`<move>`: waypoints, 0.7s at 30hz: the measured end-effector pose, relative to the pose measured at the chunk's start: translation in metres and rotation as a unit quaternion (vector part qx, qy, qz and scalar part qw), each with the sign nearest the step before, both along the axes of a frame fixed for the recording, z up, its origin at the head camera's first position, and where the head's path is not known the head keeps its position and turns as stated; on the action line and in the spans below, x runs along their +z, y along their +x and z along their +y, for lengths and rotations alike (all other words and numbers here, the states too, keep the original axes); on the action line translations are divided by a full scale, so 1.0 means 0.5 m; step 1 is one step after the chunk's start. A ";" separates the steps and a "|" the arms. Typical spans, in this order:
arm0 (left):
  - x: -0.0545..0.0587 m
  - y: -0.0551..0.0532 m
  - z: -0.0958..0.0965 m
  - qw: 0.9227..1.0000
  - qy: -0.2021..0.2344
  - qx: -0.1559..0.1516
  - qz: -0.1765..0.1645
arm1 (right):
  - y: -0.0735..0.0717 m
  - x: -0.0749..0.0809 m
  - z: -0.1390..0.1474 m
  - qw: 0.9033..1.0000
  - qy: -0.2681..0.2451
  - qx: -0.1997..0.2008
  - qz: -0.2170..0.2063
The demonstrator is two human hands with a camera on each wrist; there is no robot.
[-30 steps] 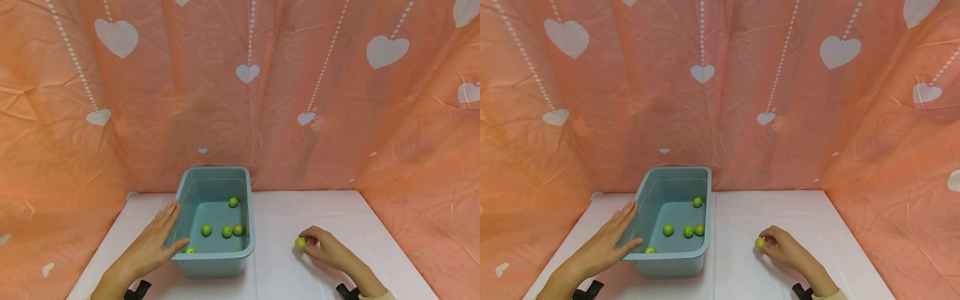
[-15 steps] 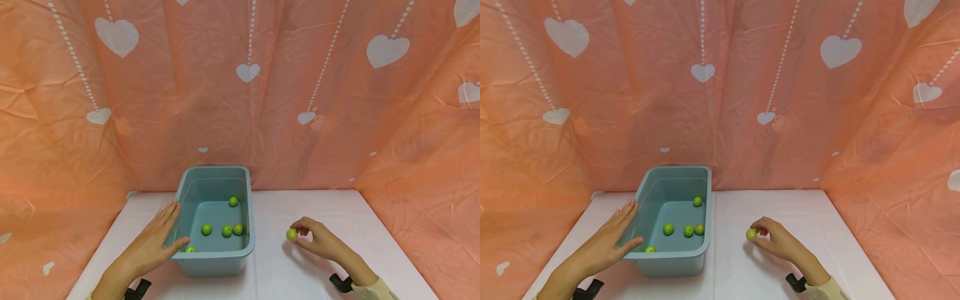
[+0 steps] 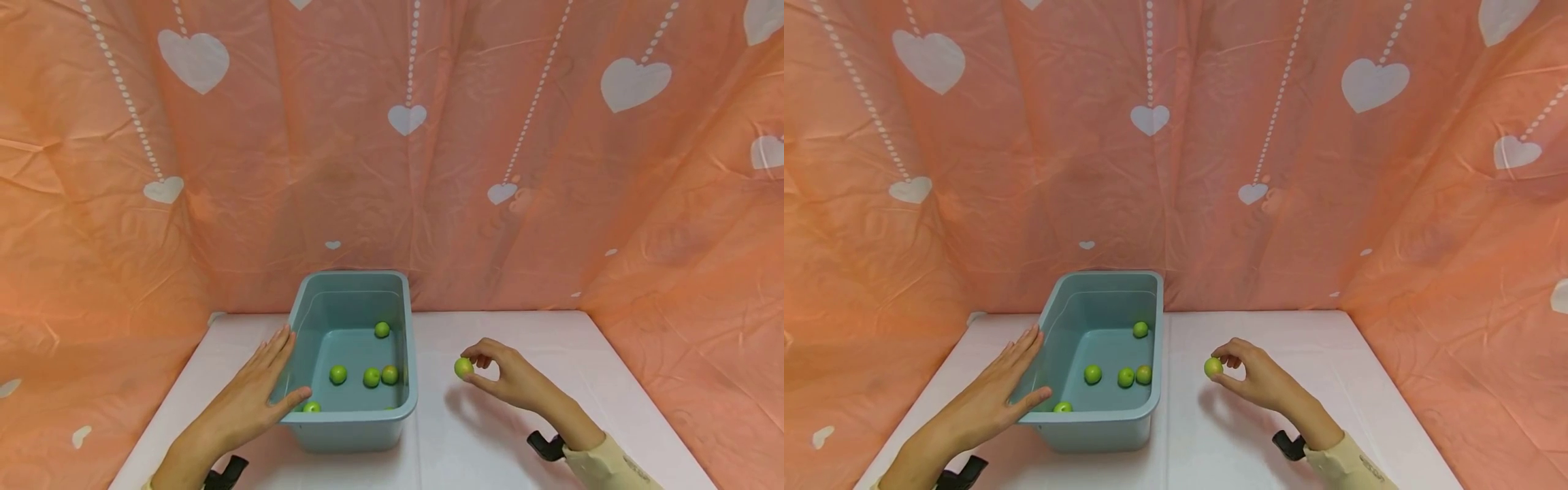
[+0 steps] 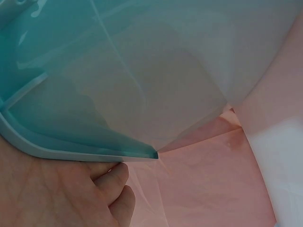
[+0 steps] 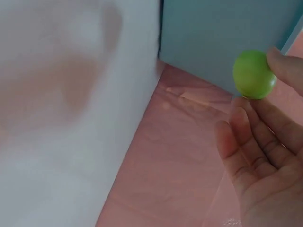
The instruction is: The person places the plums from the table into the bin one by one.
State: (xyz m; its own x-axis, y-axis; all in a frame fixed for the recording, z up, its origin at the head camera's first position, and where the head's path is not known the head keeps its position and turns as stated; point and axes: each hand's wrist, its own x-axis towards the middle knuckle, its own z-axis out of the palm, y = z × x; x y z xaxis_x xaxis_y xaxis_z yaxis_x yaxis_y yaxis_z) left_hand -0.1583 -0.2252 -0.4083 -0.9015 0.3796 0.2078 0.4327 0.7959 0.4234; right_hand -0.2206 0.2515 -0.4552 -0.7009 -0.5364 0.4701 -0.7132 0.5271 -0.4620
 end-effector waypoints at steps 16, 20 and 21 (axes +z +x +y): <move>-0.001 0.000 0.001 1.000 -0.003 0.002 0.006 | -0.016 0.068 -0.048 0.998 -0.030 0.047 0.018; -0.001 0.001 0.002 1.000 -0.004 -0.001 0.010 | -0.020 0.085 -0.064 0.997 -0.036 0.061 0.016; 0.000 0.001 0.002 1.000 -0.004 -0.001 0.011 | -0.021 0.088 -0.068 0.997 -0.035 0.062 0.014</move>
State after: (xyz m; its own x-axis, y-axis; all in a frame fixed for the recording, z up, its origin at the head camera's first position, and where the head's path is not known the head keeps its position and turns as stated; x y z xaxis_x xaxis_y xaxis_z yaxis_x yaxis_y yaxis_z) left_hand -0.1578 -0.2241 -0.4085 -0.8959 0.3837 0.2239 0.4437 0.7979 0.4080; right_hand -0.2313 0.2175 -0.4112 -0.6174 -0.5830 0.5281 -0.7840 0.4015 -0.4734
